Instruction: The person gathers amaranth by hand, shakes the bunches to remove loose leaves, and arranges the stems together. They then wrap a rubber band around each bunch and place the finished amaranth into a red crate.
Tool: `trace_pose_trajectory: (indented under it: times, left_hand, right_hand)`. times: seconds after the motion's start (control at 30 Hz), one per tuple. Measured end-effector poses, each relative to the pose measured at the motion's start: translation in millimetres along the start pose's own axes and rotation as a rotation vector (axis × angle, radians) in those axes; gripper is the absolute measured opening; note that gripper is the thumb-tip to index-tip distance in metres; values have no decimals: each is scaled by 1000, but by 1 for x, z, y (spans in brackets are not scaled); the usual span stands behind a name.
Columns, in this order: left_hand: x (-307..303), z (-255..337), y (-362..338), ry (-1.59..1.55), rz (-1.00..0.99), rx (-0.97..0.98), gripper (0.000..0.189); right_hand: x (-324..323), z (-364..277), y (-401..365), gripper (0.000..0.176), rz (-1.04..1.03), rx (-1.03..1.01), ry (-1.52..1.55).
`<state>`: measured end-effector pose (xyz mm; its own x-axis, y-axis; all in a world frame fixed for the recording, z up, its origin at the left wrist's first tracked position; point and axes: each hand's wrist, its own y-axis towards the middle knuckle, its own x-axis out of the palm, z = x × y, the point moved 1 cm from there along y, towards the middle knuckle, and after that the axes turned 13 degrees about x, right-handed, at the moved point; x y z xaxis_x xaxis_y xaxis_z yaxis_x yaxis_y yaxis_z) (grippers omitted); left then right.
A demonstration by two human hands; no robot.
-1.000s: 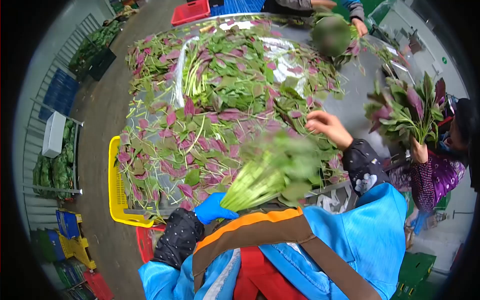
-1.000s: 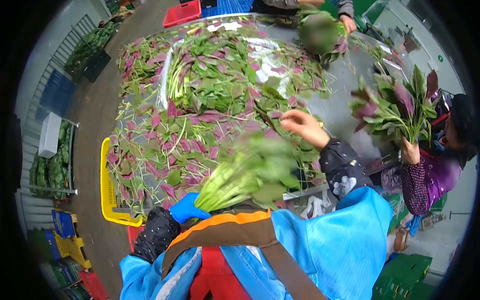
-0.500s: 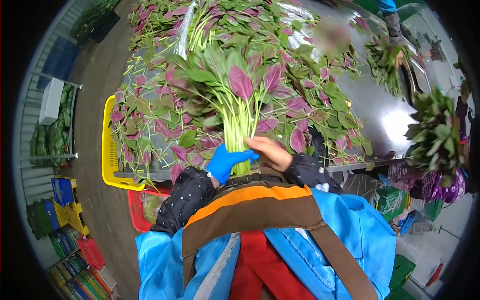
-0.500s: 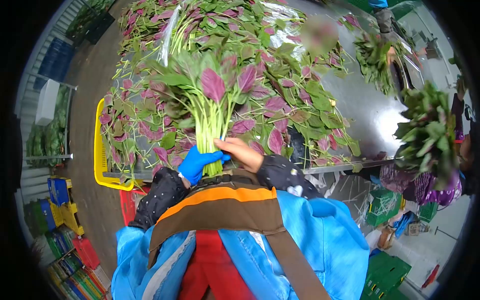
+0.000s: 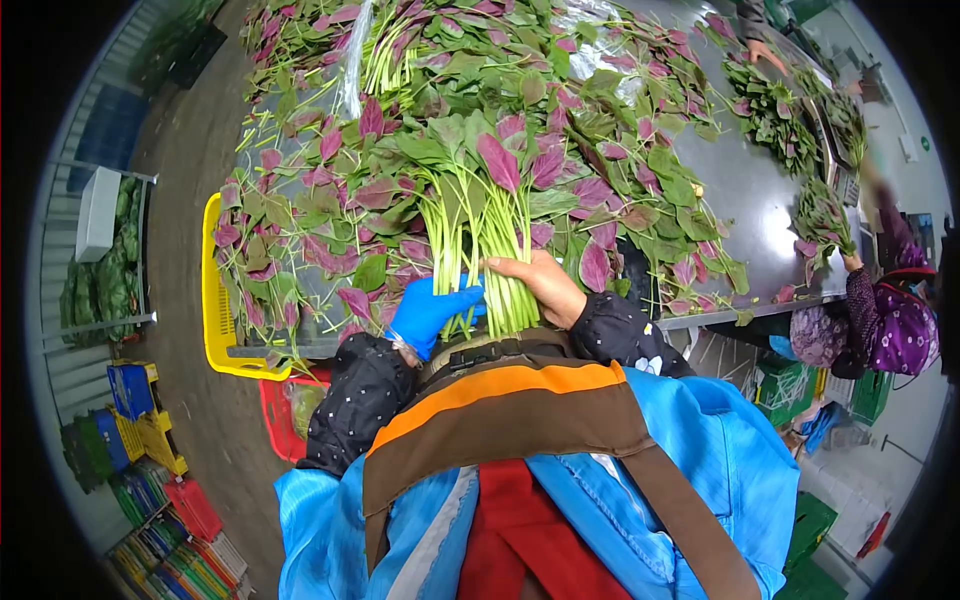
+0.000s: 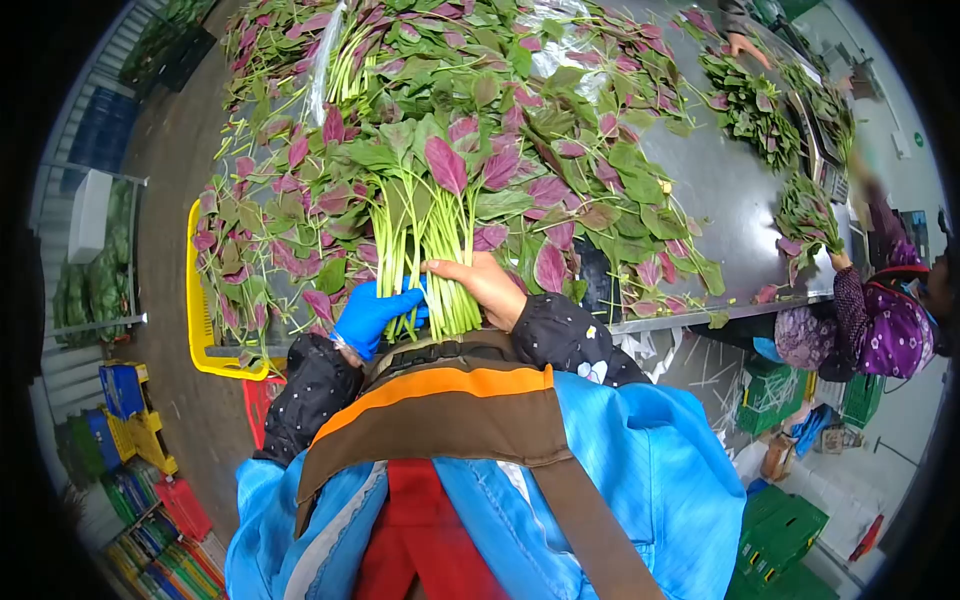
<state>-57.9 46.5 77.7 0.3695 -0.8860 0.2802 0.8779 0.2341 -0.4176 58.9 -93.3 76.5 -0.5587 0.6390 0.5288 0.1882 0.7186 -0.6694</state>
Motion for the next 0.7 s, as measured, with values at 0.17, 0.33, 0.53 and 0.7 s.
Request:
trace_pose_trajectory:
  times: [0.17, 0.33, 0.53, 0.7]
  left_hand:
    - [6, 6, -1, -67, 65, 79, 31]
    - [-2, 9, -5, -316, 55, -82, 28]
    - [-71, 108, -66, -254, 196, 428, 25]
    - [-118, 111, -67, -441, 312, 592, 28]
  right_hand:
    - [1, -1, 3, 23, 63, -96, -104]
    - [-1, 0, 0, 17, -53, 151, 57]
    - [-24, -93, -111, 13, -60, -265, -7]
    - [-75, -93, -122, 18, 312, -435, 48]
